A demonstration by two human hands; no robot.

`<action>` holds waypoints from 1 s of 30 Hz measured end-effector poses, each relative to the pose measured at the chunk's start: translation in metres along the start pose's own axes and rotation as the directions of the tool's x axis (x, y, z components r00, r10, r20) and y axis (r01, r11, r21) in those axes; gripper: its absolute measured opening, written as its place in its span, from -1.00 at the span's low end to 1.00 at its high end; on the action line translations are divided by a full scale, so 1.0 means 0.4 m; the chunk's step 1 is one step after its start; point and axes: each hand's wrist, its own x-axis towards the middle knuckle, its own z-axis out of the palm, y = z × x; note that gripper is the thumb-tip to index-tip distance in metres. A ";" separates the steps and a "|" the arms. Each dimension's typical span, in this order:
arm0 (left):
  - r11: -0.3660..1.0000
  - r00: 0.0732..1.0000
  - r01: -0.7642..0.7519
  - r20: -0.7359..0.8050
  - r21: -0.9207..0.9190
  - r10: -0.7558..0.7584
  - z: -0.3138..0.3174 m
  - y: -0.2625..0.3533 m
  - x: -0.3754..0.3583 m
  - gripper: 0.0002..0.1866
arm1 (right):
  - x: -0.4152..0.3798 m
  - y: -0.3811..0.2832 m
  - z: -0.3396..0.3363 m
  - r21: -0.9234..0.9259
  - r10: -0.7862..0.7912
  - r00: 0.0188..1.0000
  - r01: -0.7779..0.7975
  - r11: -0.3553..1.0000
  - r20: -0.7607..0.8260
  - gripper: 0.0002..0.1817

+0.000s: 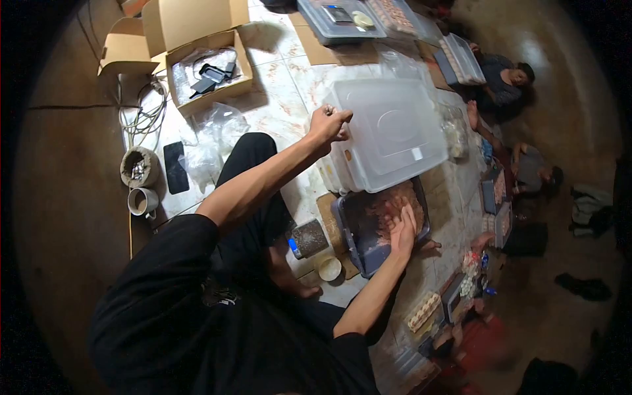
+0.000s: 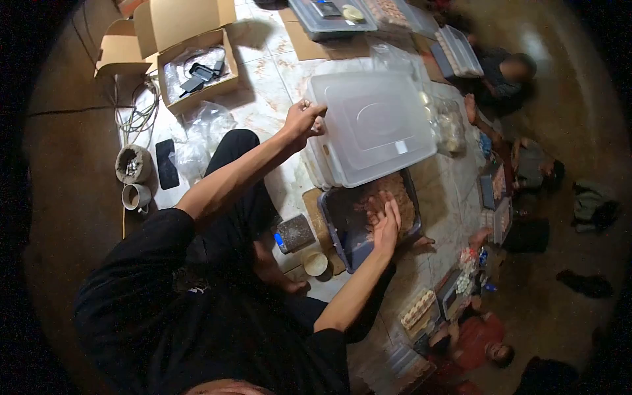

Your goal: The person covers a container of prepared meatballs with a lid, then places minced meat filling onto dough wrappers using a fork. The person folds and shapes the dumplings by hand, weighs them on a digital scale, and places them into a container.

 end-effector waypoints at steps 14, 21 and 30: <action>0.995 0.997 -0.033 0.079 0.098 0.026 -0.057 -0.070 0.063 -0.73 | 0.172 -0.153 -0.082 -0.546 -0.230 0.945 0.069 0.835 -0.233 -0.38; 0.456 0.880 -0.386 0.171 0.802 0.444 -0.093 -0.013 0.086 -0.28 | 0.649 -0.314 -0.047 -0.904 -0.278 0.905 -0.205 0.376 -0.321 -0.46; 0.337 0.857 -0.435 0.270 0.835 0.438 -0.034 0.049 0.082 0.03 | 0.693 -0.283 -0.033 -0.916 -0.488 0.788 -0.394 0.069 -0.376 -0.16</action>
